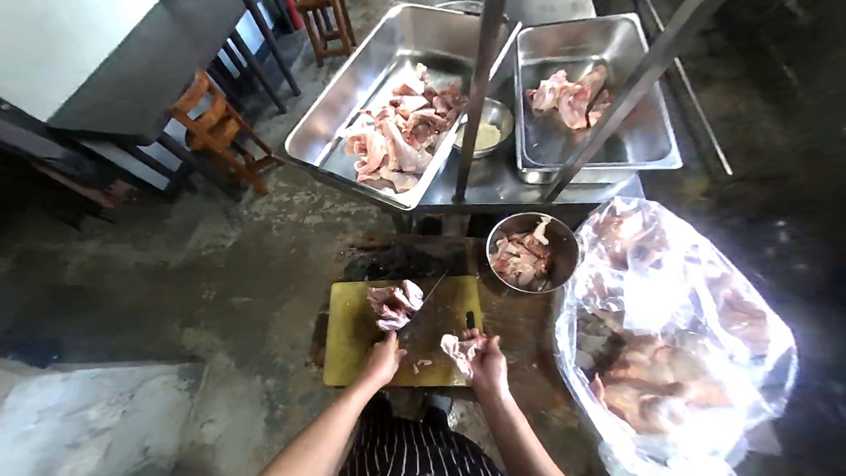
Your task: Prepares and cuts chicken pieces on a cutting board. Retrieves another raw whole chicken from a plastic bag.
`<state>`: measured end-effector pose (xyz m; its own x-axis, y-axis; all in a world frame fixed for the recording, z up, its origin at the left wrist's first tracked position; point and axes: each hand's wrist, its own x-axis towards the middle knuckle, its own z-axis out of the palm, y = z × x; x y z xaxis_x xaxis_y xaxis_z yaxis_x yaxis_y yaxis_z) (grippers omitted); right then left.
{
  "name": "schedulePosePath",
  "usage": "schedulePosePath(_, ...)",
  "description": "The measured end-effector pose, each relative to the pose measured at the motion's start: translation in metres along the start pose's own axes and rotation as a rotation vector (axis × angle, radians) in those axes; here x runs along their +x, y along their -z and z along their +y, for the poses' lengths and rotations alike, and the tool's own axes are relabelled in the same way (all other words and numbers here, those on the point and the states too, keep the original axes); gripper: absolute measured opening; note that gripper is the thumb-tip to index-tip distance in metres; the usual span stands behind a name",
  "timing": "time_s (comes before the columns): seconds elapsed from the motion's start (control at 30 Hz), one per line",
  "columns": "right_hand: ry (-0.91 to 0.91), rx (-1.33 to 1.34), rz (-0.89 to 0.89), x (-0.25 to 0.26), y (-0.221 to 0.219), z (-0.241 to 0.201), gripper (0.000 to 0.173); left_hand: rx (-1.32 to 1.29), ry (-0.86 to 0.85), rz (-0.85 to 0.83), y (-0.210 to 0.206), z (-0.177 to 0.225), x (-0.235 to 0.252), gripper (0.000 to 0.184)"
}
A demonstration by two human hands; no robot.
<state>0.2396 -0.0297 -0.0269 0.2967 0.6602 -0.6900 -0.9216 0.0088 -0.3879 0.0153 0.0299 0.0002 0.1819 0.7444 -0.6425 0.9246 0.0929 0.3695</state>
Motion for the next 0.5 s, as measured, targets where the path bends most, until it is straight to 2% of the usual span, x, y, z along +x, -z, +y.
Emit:
schedulePosePath(0.23,0.021,0.162,-0.050,-0.003,-0.029,-0.030,0.045,-0.077,0.020,0.031,0.006,0.009,-0.039,0.058)
schedulePosePath(0.5,0.094,0.166,-0.055,-0.014,-0.042,-0.050,0.043,-0.158,0.023,0.044,-0.012,-0.025,-0.082,0.061)
